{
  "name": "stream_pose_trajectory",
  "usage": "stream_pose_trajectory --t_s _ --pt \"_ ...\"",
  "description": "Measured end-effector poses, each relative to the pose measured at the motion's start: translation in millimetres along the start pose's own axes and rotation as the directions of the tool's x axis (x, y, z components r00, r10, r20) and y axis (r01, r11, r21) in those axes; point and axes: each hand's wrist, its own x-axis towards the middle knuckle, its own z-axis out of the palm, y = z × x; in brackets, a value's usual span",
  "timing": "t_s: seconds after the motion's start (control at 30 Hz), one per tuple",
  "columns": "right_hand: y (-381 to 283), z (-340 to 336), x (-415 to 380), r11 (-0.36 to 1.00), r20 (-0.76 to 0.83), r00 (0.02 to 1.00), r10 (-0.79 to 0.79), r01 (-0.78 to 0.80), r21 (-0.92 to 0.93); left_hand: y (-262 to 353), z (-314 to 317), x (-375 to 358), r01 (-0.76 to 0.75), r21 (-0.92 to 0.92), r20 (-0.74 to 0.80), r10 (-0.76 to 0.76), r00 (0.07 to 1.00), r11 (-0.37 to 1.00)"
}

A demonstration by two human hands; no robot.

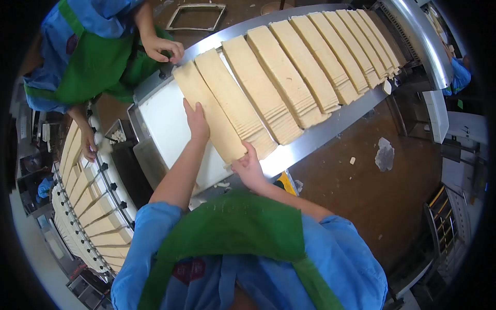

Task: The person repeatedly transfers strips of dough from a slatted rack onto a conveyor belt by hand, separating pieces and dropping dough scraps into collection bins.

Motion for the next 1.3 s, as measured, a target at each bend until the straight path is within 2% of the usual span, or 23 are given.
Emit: stream_pose_trajectory --t_s 0.07,0.17,0.2,0.23,0.27,0.3,0.33,0.37,0.43,0.47,0.57,0.67,0.77,0.83,0.87,0.9,0.97,1.0,1.07,1.1,1.17,1.23,1.3 --pt "-0.8 -9.7 1.6 0.999 -0.054 0.998 -0.041 0.041 -0.001 -5.4 16.5 1.2 -0.078 0.066 0.001 0.078 0.997 0.995" --pt "-12.0 -29.0 8.0 0.999 -0.07 0.997 -0.027 0.026 -0.021 -1.5 33.9 2.2 -0.093 0.193 -0.045 0.104 0.994 0.977" --pt "-26.2 -27.8 6.5 0.997 -0.077 0.996 0.035 -0.04 -0.062 -1.9 32.4 8.5 -0.122 0.357 -0.074 0.159 0.985 0.926" --pt "-18.4 -30.4 8.0 0.993 -0.058 0.998 -0.015 0.008 -0.114 -2.4 26.6 20.5 -0.143 0.508 -0.092 0.219 0.971 0.849" --pt "-17.8 -31.7 3.8 0.983 -0.014 0.999 -0.034 0.031 -0.179 0.8 21.0 37.1 -0.265 0.657 -0.086 0.419 0.904 0.706" --pt "-17.4 -33.2 2.7 0.968 0.025 0.998 -0.051 0.056 -0.247 16.0 15.4 57.0 -0.326 0.76 0.006 0.497 0.868 0.562" --pt "-15.7 -31.8 2.5 0.962 0.024 0.999 -0.04 0.045 -0.27 35.7 11.4 74.3 -0.411 0.776 0.141 0.503 0.853 0.478" --pt "-15.3 -30.6 3.9 0.954 0.018 0.999 -0.03 0.034 -0.296 50.8 12.2 87.1 -0.474 0.758 0.254 0.466 0.848 0.449" --pt "-30.1 -26.4 2.7 0.941 0.048 0.998 0.051 -0.032 -0.336 54.3 13.5 104.0 -0.522 0.748 0.322 0.462 0.826 0.41" --pt "-31.5 -24.9 1.6 0.94 0.057 0.997 0.054 -0.031 -0.339 57.9 15.5 105.2 -0.499 0.779 0.321 0.442 0.837 0.38" --pt "-38.4 -19.3 3.8 0.926 0.096 0.992 0.078 -0.036 -0.376 68.6 14.1 98.6 -0.389 0.823 0.271 0.317 0.909 0.413" --pt "-48.2 -11.4 0.2 0.872 0.136 0.982 0.133 -0.05 -0.488 83.8 4.9 91.7 -0.26 0.906 0.216 0.162 0.963 0.335" --pt "-62.2 -4.6 1.3 0.775 0.228 0.958 0.172 0.011 -0.632 44.6 -43.6 90.5 -0.176 0.956 0.104 0.289 0.952 0.234" --pt "-68.5 2.3 6.5 0.677 0.271 0.948 0.168 0.089 -0.731 53.2 -88.8 74.5 -0.168 0.967 0.109 0.285 0.952 0.191" --pt "-71.6 3.9 11.2 0.66 0.308 0.937 0.164 0.128 -0.741 83.5 -98.4 56.4 0.004 0.984 -0.03 0.143 0.989 0.176" --pt "-66.8 4.6 17.3 0.605 0.34 0.937 0.076 0.228 -0.763 108.9 -109.1 38.9 0.173 0.976 -0.175 0.001 0.985 0.131" --pt "-54.2 3.6 27.7 0.464 0.426 0.9 -0.091 0.417 -0.782 101.6 -149.6 13.9 0.317 0.919 -0.322 -0.017 0.947 0.236" --pt "-85.3 10.7 20.3 0.422 0.38 0.919 0.111 0.302 -0.855 90.9 -171.0 3.9 0.271 0.915 -0.276 -0.025 0.961 0.299" --pt "-89.3 13.1 23.9 0.373 0.324 0.93 0.172 0.243 -0.895 66.7 -206.4 -17.7 0.185 0.887 -0.189 -0.034 0.981 0.423" --pt "-82.7 16.3 23.9 0.346 0.298 0.932 0.206 0.215 -0.913 51.3 -217.4 -30.9 0.18 0.812 -0.203 -0.022 0.979 0.555" --pt "-57.7 11.1 30.8 0.366 0.399 0.917 0.02 0.365 -0.856 20.5 -233.0 -55.5 0.154 0.61 -0.247 0.002 0.969 0.777" --pt "-55.2 11.8 29.0 0.338 0.493 0.858 -0.141 0.51 -0.791 10.1 -246.7 -72.5 0.205 0.53 -0.304 -0.041 0.952 0.823" --pt "-62.3 24.9 19.9 0.374 0.522 0.847 -0.1 0.518 -0.769 6.3 -265.7 -91.0 0.203 0.481 -0.328 -0.039 0.944 0.853"
